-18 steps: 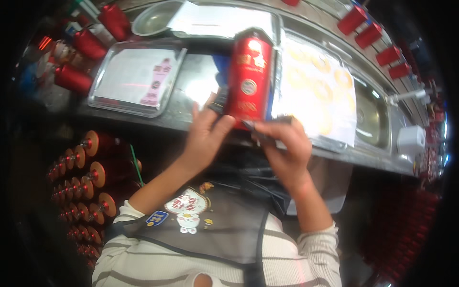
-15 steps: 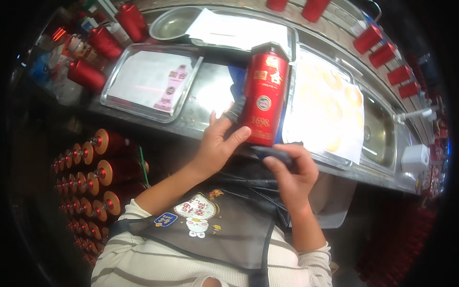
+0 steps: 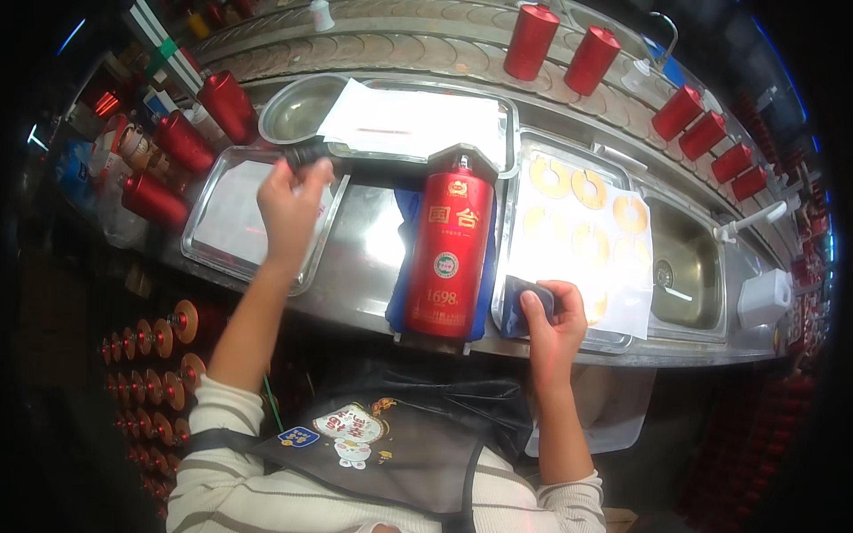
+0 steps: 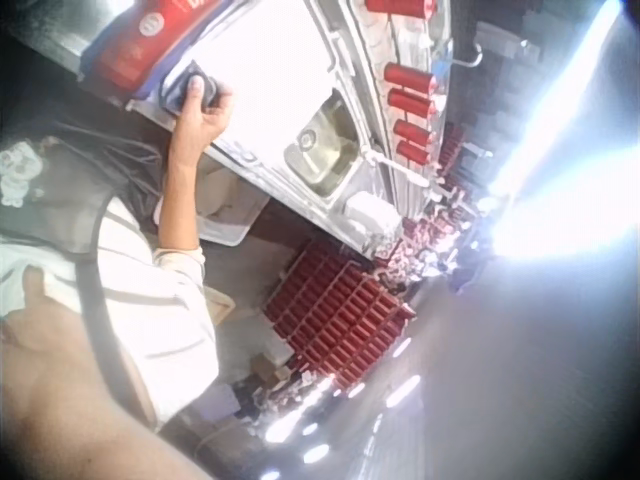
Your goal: The person applies circular gold labels to the necks of red cylindrical containers. They pick up each container, place a label on the neck, smooth it with their fingers, and set the container down. The process is repeated for multiple containers.
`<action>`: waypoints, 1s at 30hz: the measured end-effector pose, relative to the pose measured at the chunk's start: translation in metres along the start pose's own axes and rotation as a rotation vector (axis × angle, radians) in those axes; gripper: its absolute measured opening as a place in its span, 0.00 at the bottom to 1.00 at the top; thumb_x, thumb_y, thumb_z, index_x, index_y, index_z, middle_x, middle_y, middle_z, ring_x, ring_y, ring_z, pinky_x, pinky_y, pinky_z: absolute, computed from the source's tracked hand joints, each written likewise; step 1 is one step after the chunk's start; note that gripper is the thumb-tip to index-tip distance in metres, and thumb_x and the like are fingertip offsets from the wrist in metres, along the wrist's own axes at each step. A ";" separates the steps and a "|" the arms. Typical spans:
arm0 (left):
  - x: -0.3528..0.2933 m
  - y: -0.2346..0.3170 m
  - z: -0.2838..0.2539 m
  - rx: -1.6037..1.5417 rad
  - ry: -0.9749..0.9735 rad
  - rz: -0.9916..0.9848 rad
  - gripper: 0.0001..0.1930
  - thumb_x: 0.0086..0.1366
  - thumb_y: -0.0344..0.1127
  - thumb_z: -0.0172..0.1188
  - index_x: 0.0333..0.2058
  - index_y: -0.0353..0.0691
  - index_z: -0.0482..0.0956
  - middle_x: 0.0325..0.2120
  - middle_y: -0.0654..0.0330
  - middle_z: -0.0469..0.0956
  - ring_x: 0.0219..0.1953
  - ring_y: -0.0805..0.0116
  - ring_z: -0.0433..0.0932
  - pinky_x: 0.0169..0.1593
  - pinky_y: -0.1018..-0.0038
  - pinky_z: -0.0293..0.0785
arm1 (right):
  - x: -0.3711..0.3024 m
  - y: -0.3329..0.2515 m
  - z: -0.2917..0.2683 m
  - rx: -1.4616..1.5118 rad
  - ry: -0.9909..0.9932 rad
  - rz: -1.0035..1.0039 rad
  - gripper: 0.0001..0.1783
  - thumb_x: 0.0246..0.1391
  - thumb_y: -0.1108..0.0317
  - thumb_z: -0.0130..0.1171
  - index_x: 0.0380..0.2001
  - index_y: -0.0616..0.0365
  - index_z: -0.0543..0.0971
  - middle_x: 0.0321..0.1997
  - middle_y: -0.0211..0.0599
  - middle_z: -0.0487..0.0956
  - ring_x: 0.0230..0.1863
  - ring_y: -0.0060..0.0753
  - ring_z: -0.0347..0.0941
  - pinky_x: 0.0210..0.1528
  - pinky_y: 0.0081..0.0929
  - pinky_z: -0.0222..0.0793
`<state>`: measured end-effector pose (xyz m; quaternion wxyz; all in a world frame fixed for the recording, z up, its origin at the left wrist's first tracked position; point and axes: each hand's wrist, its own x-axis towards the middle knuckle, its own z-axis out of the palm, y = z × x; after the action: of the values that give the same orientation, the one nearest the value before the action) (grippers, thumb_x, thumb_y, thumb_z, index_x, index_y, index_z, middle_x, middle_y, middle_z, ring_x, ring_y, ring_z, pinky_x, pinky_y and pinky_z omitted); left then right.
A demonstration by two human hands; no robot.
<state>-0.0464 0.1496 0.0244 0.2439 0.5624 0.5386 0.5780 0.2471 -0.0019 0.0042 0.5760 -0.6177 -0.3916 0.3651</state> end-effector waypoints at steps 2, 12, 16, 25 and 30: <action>0.058 -0.035 -0.001 0.213 0.033 0.092 0.10 0.58 0.33 0.66 0.32 0.34 0.77 0.24 0.59 0.83 0.29 0.62 0.82 0.38 0.69 0.75 | -0.004 -0.015 0.004 0.072 -0.010 -0.051 0.12 0.59 0.74 0.62 0.45 0.63 0.76 0.36 0.25 0.76 0.37 0.13 0.71 0.42 0.12 0.68; 0.154 -0.106 0.024 0.643 -0.181 -0.122 0.20 0.43 0.39 0.75 0.30 0.35 0.75 0.28 0.54 0.83 0.35 0.53 0.82 0.42 0.61 0.77 | 0.009 -0.005 -0.012 0.185 -0.103 0.163 0.11 0.58 0.74 0.58 0.44 0.64 0.77 0.40 0.28 0.77 0.40 0.15 0.70 0.45 0.15 0.65; 0.152 -0.106 0.020 0.726 -0.173 0.027 0.13 0.49 0.34 0.69 0.30 0.36 0.75 0.28 0.52 0.83 0.35 0.49 0.82 0.42 0.60 0.77 | 0.020 -0.004 -0.013 0.167 -0.078 0.147 0.11 0.59 0.75 0.57 0.45 0.65 0.76 0.38 0.31 0.79 0.39 0.17 0.75 0.44 0.16 0.71; 0.144 -0.046 0.030 0.874 -0.259 0.439 0.09 0.55 0.34 0.63 0.34 0.38 0.76 0.25 0.48 0.80 0.32 0.44 0.79 0.37 0.56 0.72 | 0.088 -0.063 0.009 -0.021 -0.201 0.116 0.12 0.57 0.64 0.61 0.23 0.59 0.78 0.21 0.24 0.70 0.27 0.13 0.65 0.28 0.18 0.58; 0.108 0.062 0.076 0.304 -0.485 0.429 0.10 0.56 0.30 0.67 0.33 0.32 0.78 0.24 0.56 0.82 0.29 0.69 0.81 0.34 0.71 0.74 | 0.163 -0.094 0.093 -0.257 -0.496 -0.413 0.31 0.49 0.68 0.61 0.59 0.58 0.73 0.52 0.31 0.78 0.46 0.22 0.71 0.48 0.20 0.68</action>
<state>0.0158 0.2538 0.1056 0.1512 0.8134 0.4145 0.3792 0.2269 0.1877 0.0917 0.4425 -0.4853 -0.6792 0.3277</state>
